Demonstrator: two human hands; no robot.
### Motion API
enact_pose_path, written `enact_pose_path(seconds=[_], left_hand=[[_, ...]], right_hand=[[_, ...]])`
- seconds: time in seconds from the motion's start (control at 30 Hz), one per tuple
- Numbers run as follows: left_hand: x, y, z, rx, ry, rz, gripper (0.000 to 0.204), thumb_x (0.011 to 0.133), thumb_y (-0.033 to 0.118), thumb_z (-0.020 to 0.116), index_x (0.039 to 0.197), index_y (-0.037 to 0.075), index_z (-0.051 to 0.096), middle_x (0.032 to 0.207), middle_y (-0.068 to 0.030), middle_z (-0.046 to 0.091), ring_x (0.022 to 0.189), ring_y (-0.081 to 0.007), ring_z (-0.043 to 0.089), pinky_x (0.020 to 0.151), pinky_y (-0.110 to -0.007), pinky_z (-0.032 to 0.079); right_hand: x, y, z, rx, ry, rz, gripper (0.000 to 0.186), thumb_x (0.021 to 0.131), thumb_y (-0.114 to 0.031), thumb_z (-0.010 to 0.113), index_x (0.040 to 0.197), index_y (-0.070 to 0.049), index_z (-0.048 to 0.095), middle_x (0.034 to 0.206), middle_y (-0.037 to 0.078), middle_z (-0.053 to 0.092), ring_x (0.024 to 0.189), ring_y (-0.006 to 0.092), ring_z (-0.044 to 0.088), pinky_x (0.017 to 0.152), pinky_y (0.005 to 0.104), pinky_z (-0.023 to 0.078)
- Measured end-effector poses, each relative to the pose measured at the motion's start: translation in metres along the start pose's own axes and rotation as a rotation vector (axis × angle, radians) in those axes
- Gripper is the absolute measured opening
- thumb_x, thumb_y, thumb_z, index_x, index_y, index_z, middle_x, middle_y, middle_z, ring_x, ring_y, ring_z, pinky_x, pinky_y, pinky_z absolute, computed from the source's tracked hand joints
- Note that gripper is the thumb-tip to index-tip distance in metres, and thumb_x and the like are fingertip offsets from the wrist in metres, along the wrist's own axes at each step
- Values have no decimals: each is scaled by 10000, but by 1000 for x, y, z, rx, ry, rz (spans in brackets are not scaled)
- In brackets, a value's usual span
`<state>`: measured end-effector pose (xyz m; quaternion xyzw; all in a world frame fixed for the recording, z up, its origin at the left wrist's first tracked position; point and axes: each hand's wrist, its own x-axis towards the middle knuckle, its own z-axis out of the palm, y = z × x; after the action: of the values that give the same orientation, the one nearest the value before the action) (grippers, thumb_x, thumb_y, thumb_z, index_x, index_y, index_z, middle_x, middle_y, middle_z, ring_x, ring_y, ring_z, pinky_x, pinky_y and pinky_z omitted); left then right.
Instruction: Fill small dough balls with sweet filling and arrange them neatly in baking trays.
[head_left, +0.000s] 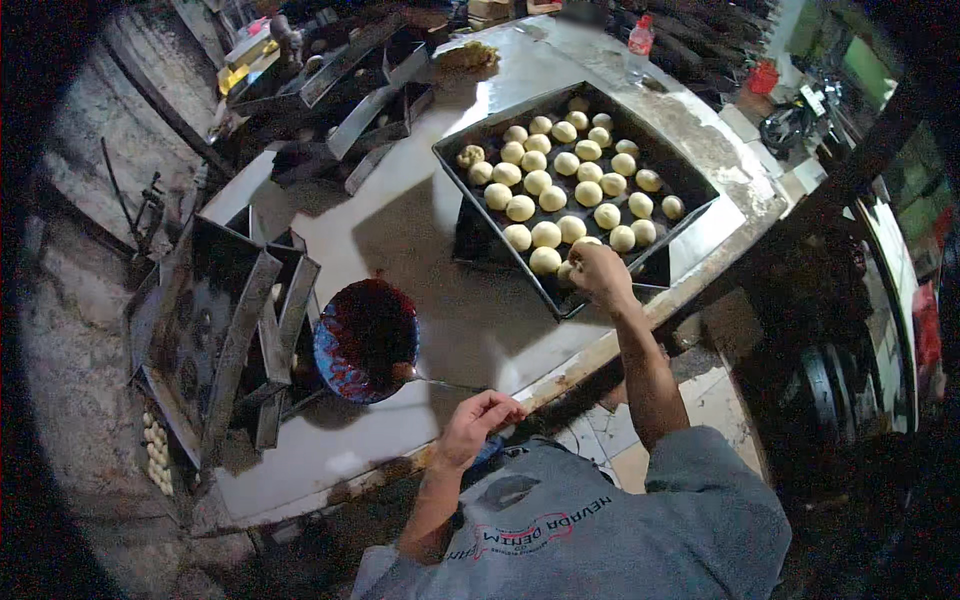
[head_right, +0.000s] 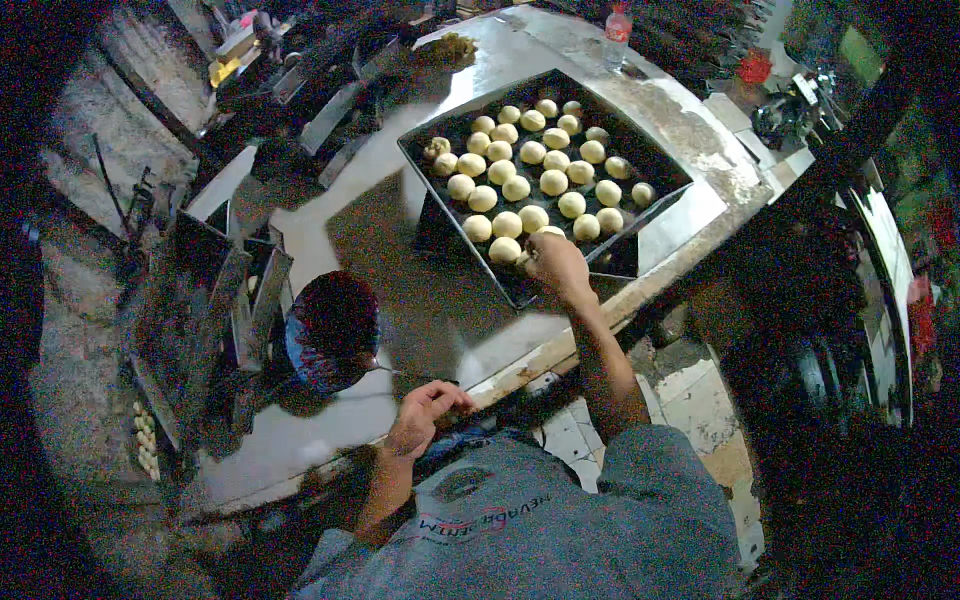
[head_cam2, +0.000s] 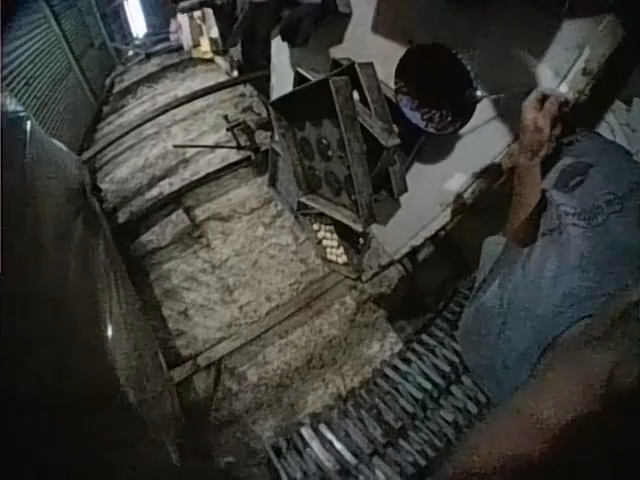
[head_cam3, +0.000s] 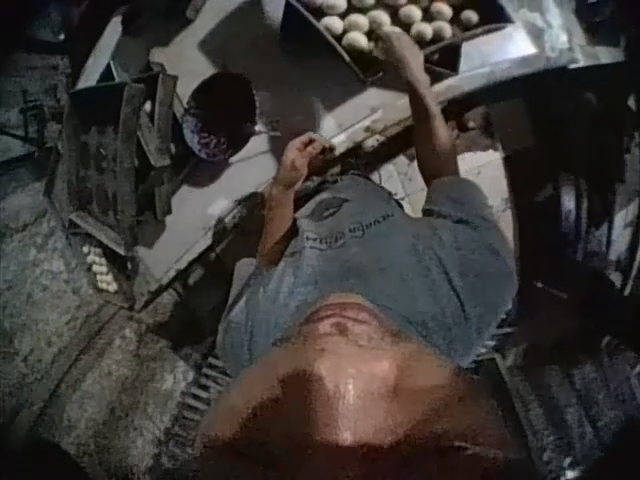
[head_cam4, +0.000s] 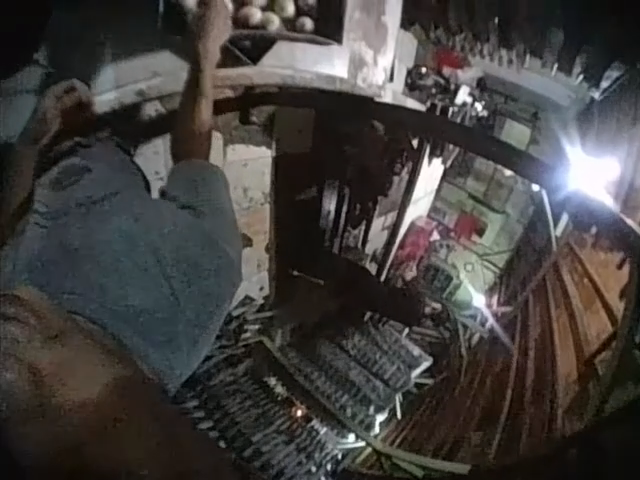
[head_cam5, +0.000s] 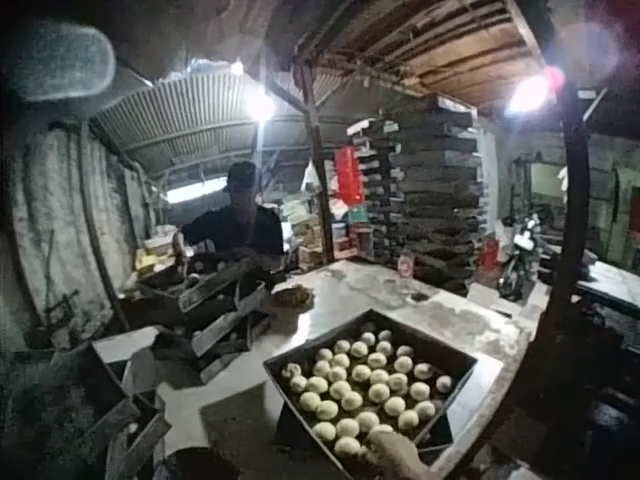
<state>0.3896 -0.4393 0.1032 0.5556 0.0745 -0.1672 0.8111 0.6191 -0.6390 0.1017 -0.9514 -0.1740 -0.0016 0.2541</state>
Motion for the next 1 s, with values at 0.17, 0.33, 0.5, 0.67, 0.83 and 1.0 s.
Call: enact_pose_path(seconds=[0.17,0.33,0.5,0.67,0.83,1.0], left_hand=[[23,9,14,-136,302,127,164,871,137,481,849,-7,557,835,-77,594,774,-134,550,754,-261,433],[39,14,30,-143,299,267,153,872,125,467,862,-5,548,843,-94,594,789,-165,560,771,-291,433],[31,-7,33,-188,227,145,127,858,97,476,885,-4,547,842,-88,590,792,-161,556,769,-287,436],[1,-11,12,57,320,183,192,839,75,529,1008,-16,533,945,-75,576,875,-129,535,824,-253,413],[13,-3,3,-195,234,580,567,791,19,577,1285,-8,300,1270,-148,402,1132,-216,428,947,-303,348],[3,-17,-43,-172,229,302,384,805,26,567,1172,-14,461,1089,-111,552,1013,-158,513,890,-264,398]], right_hand=[[-37,-13,-7,545,391,-127,115,686,36,547,790,5,585,712,86,596,643,156,577,608,253,453],[-8,-9,6,-36,-86,-146,275,690,-119,588,962,-74,574,867,142,589,803,353,562,727,397,452],[7,0,28,-23,-326,-209,274,672,-60,590,942,-92,560,888,164,581,814,321,577,711,391,465],[-38,-43,-19,977,108,126,239,809,-99,560,1008,32,556,897,68,604,812,114,548,737,229,433],[-99,-115,31,1105,-46,240,299,829,-105,576,1113,-44,504,758,4,546,629,36,471,513,177,364],[-133,-156,56,1080,-56,337,289,888,-212,487,1112,-28,492,811,36,569,672,73,487,602,201,393]])
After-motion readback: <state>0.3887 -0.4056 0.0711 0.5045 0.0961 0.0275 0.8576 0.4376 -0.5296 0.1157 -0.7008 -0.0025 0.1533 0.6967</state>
